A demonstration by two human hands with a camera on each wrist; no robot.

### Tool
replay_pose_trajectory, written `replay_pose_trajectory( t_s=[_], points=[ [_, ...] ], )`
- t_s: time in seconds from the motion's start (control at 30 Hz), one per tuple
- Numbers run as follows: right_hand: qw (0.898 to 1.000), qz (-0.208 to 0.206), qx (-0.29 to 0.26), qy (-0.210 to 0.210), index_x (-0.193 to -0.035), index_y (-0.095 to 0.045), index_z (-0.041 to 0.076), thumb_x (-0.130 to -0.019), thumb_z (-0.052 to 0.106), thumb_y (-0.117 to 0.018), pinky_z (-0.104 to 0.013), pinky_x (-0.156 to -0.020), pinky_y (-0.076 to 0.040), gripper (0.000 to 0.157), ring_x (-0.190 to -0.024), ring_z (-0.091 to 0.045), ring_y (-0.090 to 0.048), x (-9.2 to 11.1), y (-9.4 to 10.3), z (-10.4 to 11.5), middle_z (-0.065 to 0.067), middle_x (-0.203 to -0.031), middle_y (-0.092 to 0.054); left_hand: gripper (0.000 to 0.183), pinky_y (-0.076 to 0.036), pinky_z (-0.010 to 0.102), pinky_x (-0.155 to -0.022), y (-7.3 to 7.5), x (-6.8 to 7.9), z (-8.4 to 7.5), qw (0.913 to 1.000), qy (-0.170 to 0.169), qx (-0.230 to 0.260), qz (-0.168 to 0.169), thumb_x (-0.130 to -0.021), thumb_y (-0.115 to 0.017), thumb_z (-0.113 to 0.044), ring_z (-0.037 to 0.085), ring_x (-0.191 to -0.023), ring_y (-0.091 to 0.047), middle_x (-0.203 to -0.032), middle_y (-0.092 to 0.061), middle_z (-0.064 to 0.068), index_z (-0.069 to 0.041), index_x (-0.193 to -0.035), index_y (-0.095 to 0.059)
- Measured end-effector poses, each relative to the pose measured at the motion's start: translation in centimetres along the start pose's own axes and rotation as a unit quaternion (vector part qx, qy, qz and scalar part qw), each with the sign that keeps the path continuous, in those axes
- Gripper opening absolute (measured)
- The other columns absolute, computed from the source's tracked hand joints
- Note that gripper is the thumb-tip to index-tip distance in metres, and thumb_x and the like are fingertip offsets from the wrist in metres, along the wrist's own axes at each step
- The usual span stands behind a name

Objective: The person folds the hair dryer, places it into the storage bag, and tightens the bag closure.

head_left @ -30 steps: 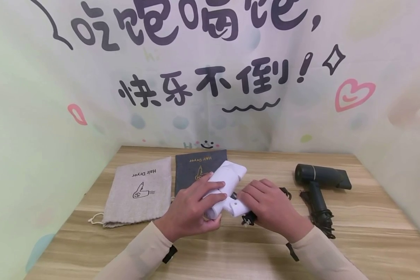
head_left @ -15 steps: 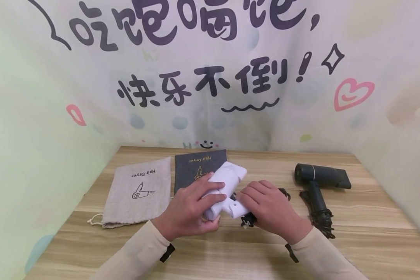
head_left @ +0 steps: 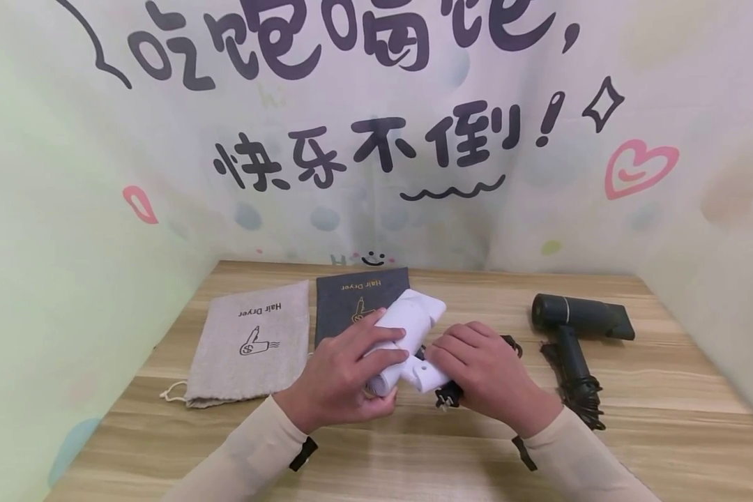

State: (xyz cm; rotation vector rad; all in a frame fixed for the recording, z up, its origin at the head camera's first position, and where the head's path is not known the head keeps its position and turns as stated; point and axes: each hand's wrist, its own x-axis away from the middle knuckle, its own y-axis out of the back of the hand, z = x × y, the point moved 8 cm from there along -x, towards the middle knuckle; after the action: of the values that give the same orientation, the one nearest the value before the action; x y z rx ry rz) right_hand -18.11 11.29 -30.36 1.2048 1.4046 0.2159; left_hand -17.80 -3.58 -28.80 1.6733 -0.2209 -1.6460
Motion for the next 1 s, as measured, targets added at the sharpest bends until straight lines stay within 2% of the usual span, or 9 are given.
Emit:
replay_pose_trajectory(
  t_s=[0.13, 0.47, 0.73, 1.0],
  points=[
    [1.000, 0.002, -0.006, 0.002, -0.099, -0.064, 0.008, -0.063, 0.004, -0.086, -0.039, -0.082, -0.051, 0.043, -0.091, -0.022, -0.061, 0.1, -0.1, 0.1, -0.002, -0.096, -0.067, 0.041, -0.058, 0.042, -0.078, -0.2, 0.3, -0.1, 1.0000, 0.004, 0.001, -0.001, -0.065, -0.076, -0.023, 0.037, -0.116, -0.060, -0.118, -0.064, 0.007, -0.012, -0.103, -0.068],
    [1.000, 0.004, -0.012, 0.006, -0.100, -0.065, 0.007, -0.064, 0.003, -0.084, -0.039, -0.082, -0.051, 0.041, -0.090, -0.023, -0.062, 0.4, -0.5, -0.1, -0.003, -0.096, -0.068, 0.040, -0.058, 0.039, -0.076, -0.6, 0.4, 0.0, 0.9999, 0.003, 0.006, 0.009, -0.066, -0.074, -0.025, 0.036, -0.119, -0.059, -0.119, -0.063, 0.006, -0.012, -0.104, -0.068],
    [1.000, 0.004, -0.011, 0.009, -0.101, -0.064, 0.007, -0.061, 0.007, -0.088, -0.039, -0.081, -0.051, 0.046, -0.090, -0.022, -0.062, 0.5, -0.5, -0.4, -0.003, -0.096, -0.068, 0.040, -0.058, 0.039, -0.077, -0.9, 0.1, 0.2, 0.9998, 0.006, 0.013, 0.016, -0.066, -0.076, -0.025, 0.035, -0.119, -0.059, -0.119, -0.063, 0.006, -0.013, -0.103, -0.068],
    [1.000, 0.003, -0.013, 0.005, -0.100, -0.064, 0.006, -0.063, 0.006, -0.086, -0.040, -0.082, -0.052, 0.042, -0.090, -0.023, -0.062, 0.6, -0.2, -0.9, -0.004, -0.096, -0.068, 0.038, -0.058, 0.038, -0.078, -1.1, -0.6, 0.4, 0.9997, 0.004, 0.011, 0.021, -0.067, -0.076, -0.026, 0.034, -0.120, -0.058, -0.118, -0.063, 0.005, -0.014, -0.103, -0.069]
  ],
)
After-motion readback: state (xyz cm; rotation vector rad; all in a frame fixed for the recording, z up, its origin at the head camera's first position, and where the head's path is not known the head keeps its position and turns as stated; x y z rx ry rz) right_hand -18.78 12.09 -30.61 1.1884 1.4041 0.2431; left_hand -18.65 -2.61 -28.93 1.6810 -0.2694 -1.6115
